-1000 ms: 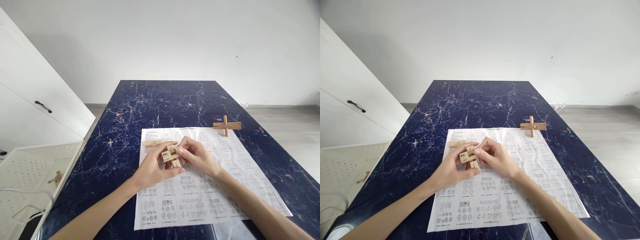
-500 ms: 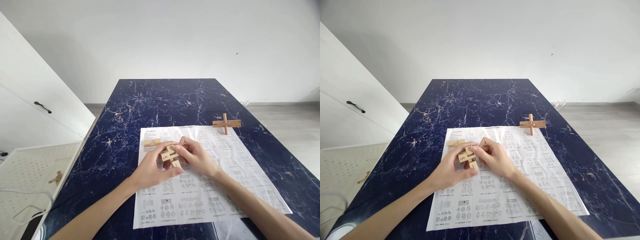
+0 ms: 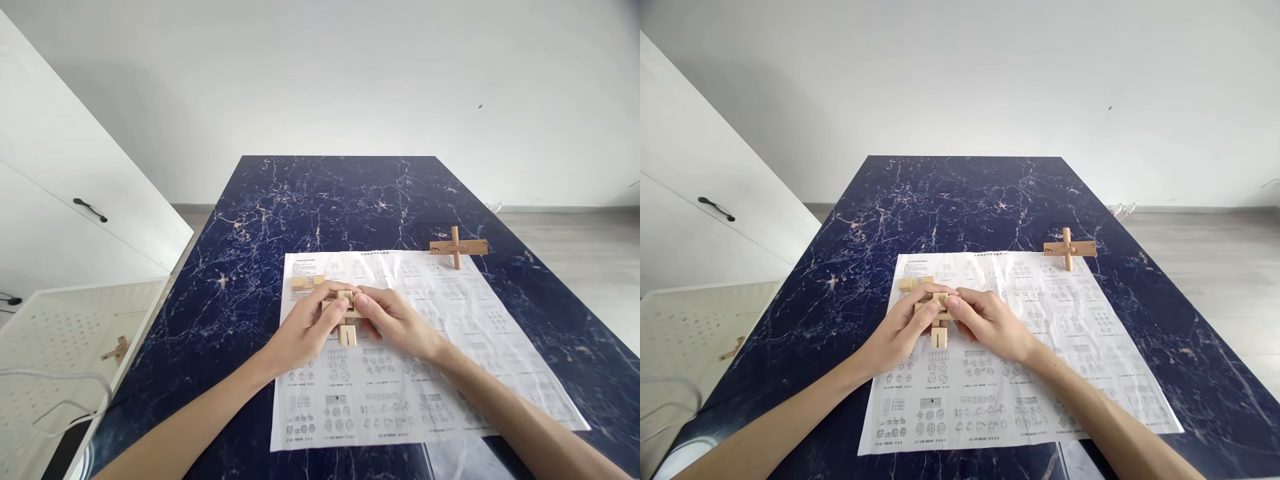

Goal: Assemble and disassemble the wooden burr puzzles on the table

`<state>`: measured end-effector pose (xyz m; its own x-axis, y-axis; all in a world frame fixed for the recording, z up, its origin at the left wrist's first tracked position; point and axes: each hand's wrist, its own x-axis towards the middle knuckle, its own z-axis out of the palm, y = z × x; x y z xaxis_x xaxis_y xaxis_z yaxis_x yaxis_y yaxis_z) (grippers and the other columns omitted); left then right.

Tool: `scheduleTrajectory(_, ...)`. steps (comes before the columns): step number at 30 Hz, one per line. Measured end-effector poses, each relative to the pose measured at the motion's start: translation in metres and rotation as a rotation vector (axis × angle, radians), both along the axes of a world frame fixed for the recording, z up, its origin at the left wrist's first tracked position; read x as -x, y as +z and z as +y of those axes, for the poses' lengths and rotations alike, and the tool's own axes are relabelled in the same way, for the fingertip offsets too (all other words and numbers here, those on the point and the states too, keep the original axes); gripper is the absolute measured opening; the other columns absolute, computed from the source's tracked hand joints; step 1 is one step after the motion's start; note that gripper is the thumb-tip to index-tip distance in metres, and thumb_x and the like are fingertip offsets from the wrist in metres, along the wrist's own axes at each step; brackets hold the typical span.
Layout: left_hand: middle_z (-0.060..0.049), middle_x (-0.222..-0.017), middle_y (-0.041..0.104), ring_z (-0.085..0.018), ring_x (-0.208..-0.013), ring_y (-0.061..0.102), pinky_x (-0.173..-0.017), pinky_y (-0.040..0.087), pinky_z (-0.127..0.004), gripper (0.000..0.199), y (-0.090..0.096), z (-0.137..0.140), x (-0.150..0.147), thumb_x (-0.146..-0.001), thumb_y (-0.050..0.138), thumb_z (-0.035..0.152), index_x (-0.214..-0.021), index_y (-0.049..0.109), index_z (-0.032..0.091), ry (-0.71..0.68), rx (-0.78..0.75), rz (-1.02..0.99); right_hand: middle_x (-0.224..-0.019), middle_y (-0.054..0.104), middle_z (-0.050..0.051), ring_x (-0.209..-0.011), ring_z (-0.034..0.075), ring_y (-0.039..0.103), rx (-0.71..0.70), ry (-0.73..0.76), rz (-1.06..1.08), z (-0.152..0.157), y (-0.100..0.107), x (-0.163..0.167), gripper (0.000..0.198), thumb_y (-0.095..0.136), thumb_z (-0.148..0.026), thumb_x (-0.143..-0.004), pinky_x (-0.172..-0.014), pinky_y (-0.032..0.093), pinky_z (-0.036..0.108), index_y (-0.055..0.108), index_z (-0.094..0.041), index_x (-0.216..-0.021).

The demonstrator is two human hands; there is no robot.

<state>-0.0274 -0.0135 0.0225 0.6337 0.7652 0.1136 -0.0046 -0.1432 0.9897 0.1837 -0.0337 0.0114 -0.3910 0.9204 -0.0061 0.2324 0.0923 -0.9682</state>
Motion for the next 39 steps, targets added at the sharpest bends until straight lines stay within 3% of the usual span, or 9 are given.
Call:
scheduleTrajectory(4,-0.007,-0.117,0.074,-0.023,-0.103,0.071,-0.089,0.057,-0.036,0.032,0.0,-0.001,0.0,-0.114,0.046,0.045,-0.127,0.066,0.023,0.002,-0.028,-0.005,-0.057,0.05,-0.003,-0.052,0.013,0.041,0.023,0.025,-0.008,-0.002,0.002,0.002,0.061,0.037,-0.069,-0.112,-0.054,0.034,0.031,0.053,-0.023,-0.074)
scheduleTrajectory(11,-0.005,-0.098,0.073,-0.022,-0.093,0.068,-0.082,0.054,-0.035,0.035,-0.001,-0.004,0.0,-0.114,0.046,0.044,-0.124,0.07,0.022,0.082,-0.133,0.078,-0.056,0.04,-0.004,-0.05,0.012,0.031,0.097,0.024,0.028,-0.002,0.001,0.005,0.066,0.039,-0.074,-0.109,-0.051,0.026,0.032,0.044,-0.024,-0.066)
scheduleTrajectory(16,-0.006,-0.107,0.071,-0.022,-0.096,0.068,-0.084,0.056,-0.036,0.043,0.0,-0.004,0.0,-0.113,0.043,0.055,-0.128,0.067,0.023,0.053,0.052,0.065,-0.05,0.033,-0.005,-0.047,0.012,0.025,0.242,-0.008,0.101,-0.002,0.002,0.007,0.072,0.038,-0.077,-0.107,-0.051,0.025,0.033,0.037,-0.025,-0.058)
scheduleTrajectory(19,-0.007,-0.115,0.069,-0.023,-0.101,0.07,-0.089,0.058,-0.038,0.049,0.0,-0.004,-0.001,-0.103,0.066,0.057,-0.139,0.056,0.026,-0.002,0.2,-0.009,-0.044,0.035,-0.003,-0.046,0.013,0.029,0.267,-0.057,0.108,-0.002,0.004,0.007,0.077,0.036,-0.078,-0.107,-0.053,0.03,0.034,0.036,-0.025,-0.051)
scheduleTrajectory(22,-0.007,-0.12,0.068,-0.024,-0.102,0.071,-0.088,0.059,-0.039,0.069,-0.001,-0.004,-0.003,-0.083,0.09,0.041,-0.14,0.052,0.028,-0.017,0.235,-0.047,-0.041,0.037,-0.003,-0.045,0.013,0.033,0.289,-0.07,0.116,-0.004,0.005,0.006,0.079,0.038,-0.078,-0.107,-0.054,0.033,0.033,0.04,-0.025,-0.049)
scheduleTrajectory(27,-0.007,-0.113,0.071,-0.025,-0.1,0.073,-0.089,0.061,-0.039,0.061,0.001,-0.004,-0.004,-0.078,0.092,0.033,-0.13,0.061,0.024,0.041,0.197,-0.051,-0.042,0.039,-0.004,-0.044,0.013,0.036,0.293,-0.047,0.198,-0.004,0.004,0.005,0.076,0.034,-0.078,-0.108,-0.056,0.036,0.033,0.041,-0.025,-0.054)
scheduleTrajectory(31,-0.007,-0.111,0.074,-0.021,-0.091,0.072,-0.082,0.061,-0.033,0.051,0.003,0.002,0.005,-0.081,0.088,0.039,-0.124,0.068,0.021,0.333,0.032,-0.098,-0.052,0.049,-0.004,-0.049,0.014,0.041,0.205,-0.089,0.223,-0.003,0.005,0.004,0.067,0.032,-0.076,-0.109,-0.059,0.041,0.033,0.052,-0.025,-0.071)
scheduleTrajectory(35,-0.005,-0.089,0.074,-0.02,-0.078,0.069,-0.07,0.058,-0.031,0.052,0.0,0.016,0.015,-0.093,0.074,0.06,-0.125,0.072,0.019,0.567,-0.02,-0.125,-0.066,0.057,0.0,-0.059,0.016,0.049,-0.039,-0.214,-0.054,-0.003,0.001,0.006,0.052,0.045,-0.061,-0.111,-0.059,0.04,0.033,0.052,-0.024,-0.075)
scheduleTrajectory(39,-0.008,-0.102,0.077,-0.026,-0.097,0.073,-0.082,0.06,-0.035,0.051,0.0,0.022,0.015,-0.092,0.073,0.067,-0.112,0.075,0.021,0.691,-0.049,-0.097,-0.09,0.067,0.005,-0.076,0.02,0.06,-0.28,-0.236,-0.224,-0.003,-0.007,0.011,0.02,0.057,-0.037,-0.107,-0.063,0.047,0.034,0.059,-0.024,-0.091)
